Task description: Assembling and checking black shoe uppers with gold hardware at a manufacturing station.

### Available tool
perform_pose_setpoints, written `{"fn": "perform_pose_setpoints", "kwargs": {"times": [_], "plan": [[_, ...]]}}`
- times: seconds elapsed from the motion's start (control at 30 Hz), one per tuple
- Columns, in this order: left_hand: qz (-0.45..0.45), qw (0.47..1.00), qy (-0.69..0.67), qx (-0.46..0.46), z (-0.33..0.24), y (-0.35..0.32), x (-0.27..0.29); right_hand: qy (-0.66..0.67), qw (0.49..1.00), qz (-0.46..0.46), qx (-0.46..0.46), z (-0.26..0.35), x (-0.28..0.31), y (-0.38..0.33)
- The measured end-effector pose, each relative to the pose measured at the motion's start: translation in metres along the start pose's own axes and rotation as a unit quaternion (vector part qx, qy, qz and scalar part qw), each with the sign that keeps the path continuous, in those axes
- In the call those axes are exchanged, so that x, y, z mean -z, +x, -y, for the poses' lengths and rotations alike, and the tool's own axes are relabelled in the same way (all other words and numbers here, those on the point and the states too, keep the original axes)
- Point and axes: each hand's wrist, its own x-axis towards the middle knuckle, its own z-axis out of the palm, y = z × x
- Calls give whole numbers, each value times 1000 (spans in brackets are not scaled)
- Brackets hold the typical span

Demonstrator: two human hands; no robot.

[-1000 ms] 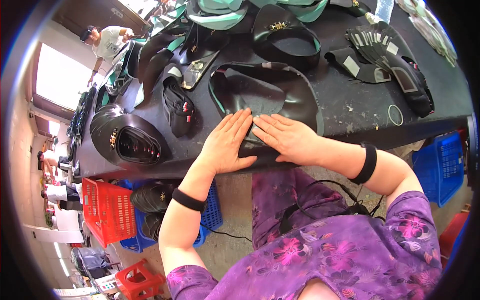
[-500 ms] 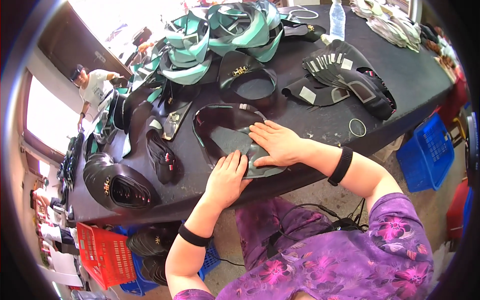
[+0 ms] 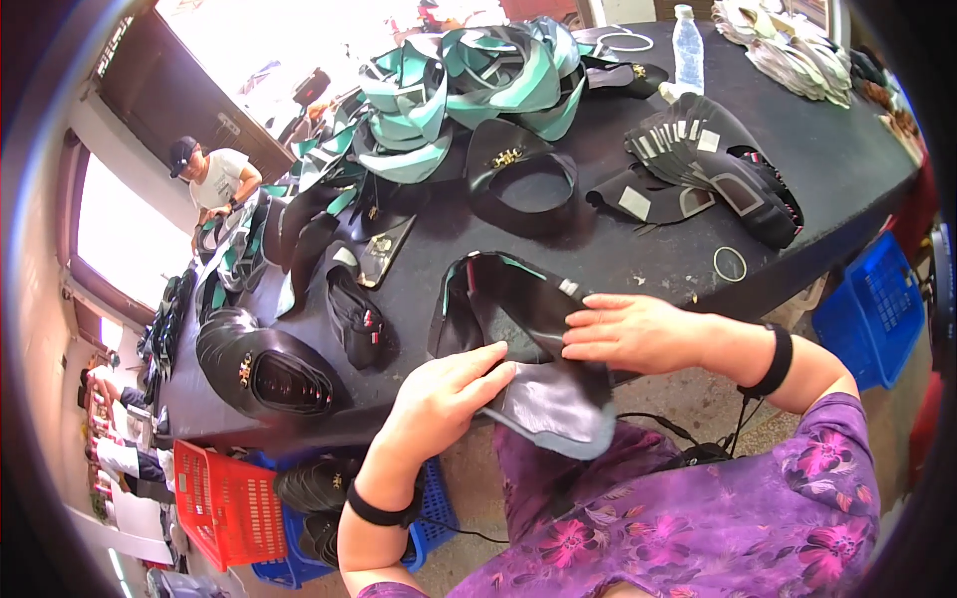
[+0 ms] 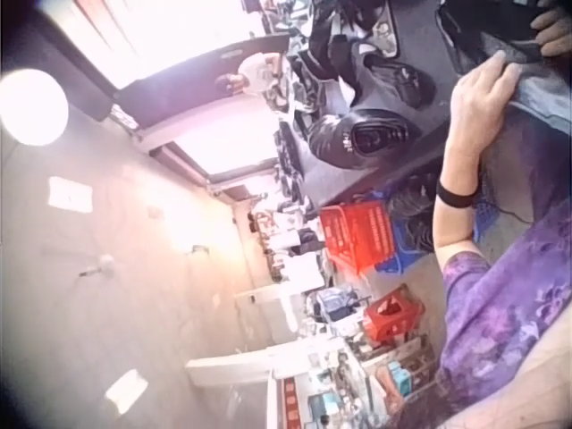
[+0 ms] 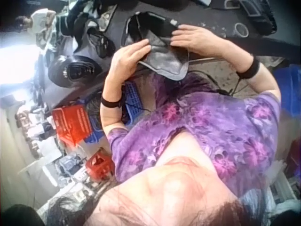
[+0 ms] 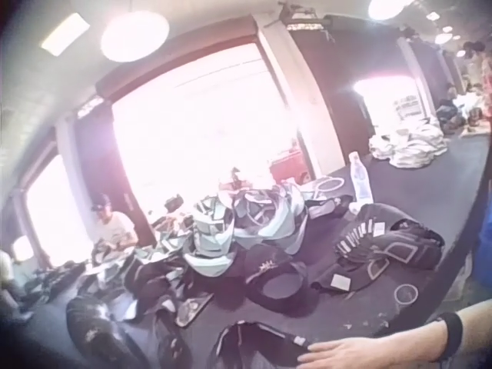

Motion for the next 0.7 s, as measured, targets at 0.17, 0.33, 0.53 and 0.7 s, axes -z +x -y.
{"fn": "perform_pose_setpoints", "kwargs": {"times": [0.17, 0.33, 0.53, 0.7], "plan": [[-114, 983, -142, 28, -12, 0, 43, 203, 975, -87, 38, 8, 56, 30], [-267, 854, -386, 227, -15, -4, 44, 298, 938, -153, -92, 2, 79, 52], [-343, 841, -372, 190, 13, -15, 12, 754, 623, -182, -103, -13, 31, 54], [-351, 823, -412, 172, 11, -15, 16, 660, 673, -298, -151, 3, 27, 64]]}}
